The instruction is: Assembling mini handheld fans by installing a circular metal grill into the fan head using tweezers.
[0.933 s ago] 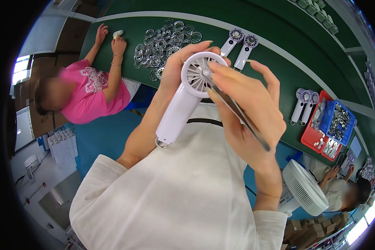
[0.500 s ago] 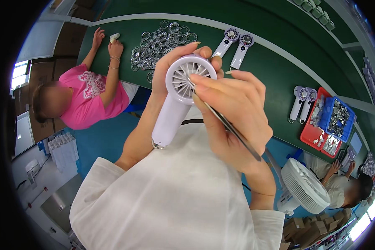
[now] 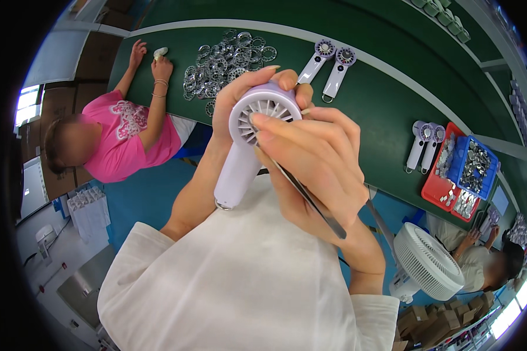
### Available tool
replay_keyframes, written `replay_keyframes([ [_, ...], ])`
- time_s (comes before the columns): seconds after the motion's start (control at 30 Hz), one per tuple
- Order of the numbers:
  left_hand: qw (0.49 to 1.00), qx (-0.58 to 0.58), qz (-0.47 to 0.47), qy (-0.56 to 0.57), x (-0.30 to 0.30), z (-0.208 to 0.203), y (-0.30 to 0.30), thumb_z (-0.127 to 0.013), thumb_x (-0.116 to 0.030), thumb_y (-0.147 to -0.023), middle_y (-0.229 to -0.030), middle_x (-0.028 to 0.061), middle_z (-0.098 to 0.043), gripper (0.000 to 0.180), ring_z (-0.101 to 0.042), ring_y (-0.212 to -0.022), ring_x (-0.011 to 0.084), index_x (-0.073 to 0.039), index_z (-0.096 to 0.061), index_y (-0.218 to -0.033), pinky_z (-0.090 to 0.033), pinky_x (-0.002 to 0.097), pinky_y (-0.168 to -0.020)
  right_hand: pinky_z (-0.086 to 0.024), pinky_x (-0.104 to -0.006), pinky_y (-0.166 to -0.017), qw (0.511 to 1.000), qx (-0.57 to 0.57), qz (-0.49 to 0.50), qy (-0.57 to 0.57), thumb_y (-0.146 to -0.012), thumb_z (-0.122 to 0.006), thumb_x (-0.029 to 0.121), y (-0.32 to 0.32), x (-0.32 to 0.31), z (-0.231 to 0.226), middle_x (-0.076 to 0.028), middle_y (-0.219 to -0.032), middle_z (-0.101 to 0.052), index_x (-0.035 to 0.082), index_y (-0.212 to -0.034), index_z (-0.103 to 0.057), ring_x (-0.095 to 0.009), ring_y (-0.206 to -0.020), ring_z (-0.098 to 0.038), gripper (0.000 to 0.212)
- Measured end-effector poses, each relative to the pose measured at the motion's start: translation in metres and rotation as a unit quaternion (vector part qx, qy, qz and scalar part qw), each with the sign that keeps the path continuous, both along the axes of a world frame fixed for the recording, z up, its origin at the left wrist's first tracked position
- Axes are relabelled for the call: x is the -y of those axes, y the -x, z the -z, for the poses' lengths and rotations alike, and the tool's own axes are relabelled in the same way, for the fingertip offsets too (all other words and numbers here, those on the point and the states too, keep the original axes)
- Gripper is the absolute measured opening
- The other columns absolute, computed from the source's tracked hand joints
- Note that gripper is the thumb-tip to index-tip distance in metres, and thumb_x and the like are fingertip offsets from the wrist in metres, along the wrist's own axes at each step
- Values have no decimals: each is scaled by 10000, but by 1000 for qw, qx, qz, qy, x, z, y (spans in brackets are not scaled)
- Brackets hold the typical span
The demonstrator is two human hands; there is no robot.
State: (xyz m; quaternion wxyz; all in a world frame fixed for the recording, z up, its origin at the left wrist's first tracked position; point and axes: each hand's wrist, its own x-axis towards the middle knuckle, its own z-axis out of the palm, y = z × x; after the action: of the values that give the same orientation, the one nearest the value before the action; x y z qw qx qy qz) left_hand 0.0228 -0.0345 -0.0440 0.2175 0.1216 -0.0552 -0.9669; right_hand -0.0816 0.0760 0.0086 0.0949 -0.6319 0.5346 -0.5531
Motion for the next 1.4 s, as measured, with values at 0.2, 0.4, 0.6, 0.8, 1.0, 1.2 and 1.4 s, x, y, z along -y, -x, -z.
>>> replay_keyframes([
  [0.2,995,92,27,-9,2,-5,2,-557,-263,-938,-864,122,-692,282,-675,-746,200,-1,-661,-936,-554,316,-695,-460,-453,-920,1000,-21,-12,-9,-826,-684,-53,13,4,-2,-183,-994,-719,-7,-1031,-631,-259,-882,-671,217],
  [0.4,993,113,38,-2,3,-11,1,-585,-254,-934,-849,87,-687,266,-674,-738,176,-2,-669,-940,-562,317,-686,-461,-450,-922,999,-36,-26,-16,-824,-684,-50,19,7,-9,-177,-973,-722,-21,-1003,-647,-262,-890,-678,185],
  [0.6,993,69,78,-48,8,-15,-1,-573,-253,-937,-853,109,-682,267,-685,-750,197,0,-660,-937,-587,360,-702,-455,-396,-936,997,-42,-23,-57,-773,-743,-34,26,9,-15,-108,-982,-736,27,-974,-699,-229,-903,-698,215],
  [0.8,994,74,77,-28,9,-12,0,-574,-267,-936,-864,114,-680,278,-690,-744,229,-2,-656,-945,-597,417,-695,-450,-403,-942,997,-50,-37,-46,-777,-739,-27,28,10,-16,-117,-981,-735,18,-978,-692,-230,-888,-700,211],
  [1.0,993,70,89,-26,11,-13,-2,-582,-275,-931,-867,131,-676,278,-696,-761,281,-7,-650,-956,-597,522,-691,-457,-408,-930,996,-62,-46,-47,-774,-747,-9,30,12,-17,-118,-982,-735,19,-977,-691,-224,-854,-698,213],
  [1.2,989,126,76,-26,8,-31,-6,-583,-240,-934,-800,58,-685,220,-660,-667,147,-33,-651,-908,-548,278,-633,-465,-403,-921,994,-89,-45,-47,-776,-741,-9,29,16,-16,-107,-977,-733,28,-962,-693,-220,-831,-691,196],
  [1.4,991,105,78,-41,10,-24,-6,-605,-228,-924,-794,58,-692,202,-659,-640,147,-34,-657,-898,-548,275,-617,-465,-398,-926,989,-125,-51,-63,-783,-736,-12,30,19,-17,-104,-986,-734,28,-962,-696,-208,-849,-692,187],
])
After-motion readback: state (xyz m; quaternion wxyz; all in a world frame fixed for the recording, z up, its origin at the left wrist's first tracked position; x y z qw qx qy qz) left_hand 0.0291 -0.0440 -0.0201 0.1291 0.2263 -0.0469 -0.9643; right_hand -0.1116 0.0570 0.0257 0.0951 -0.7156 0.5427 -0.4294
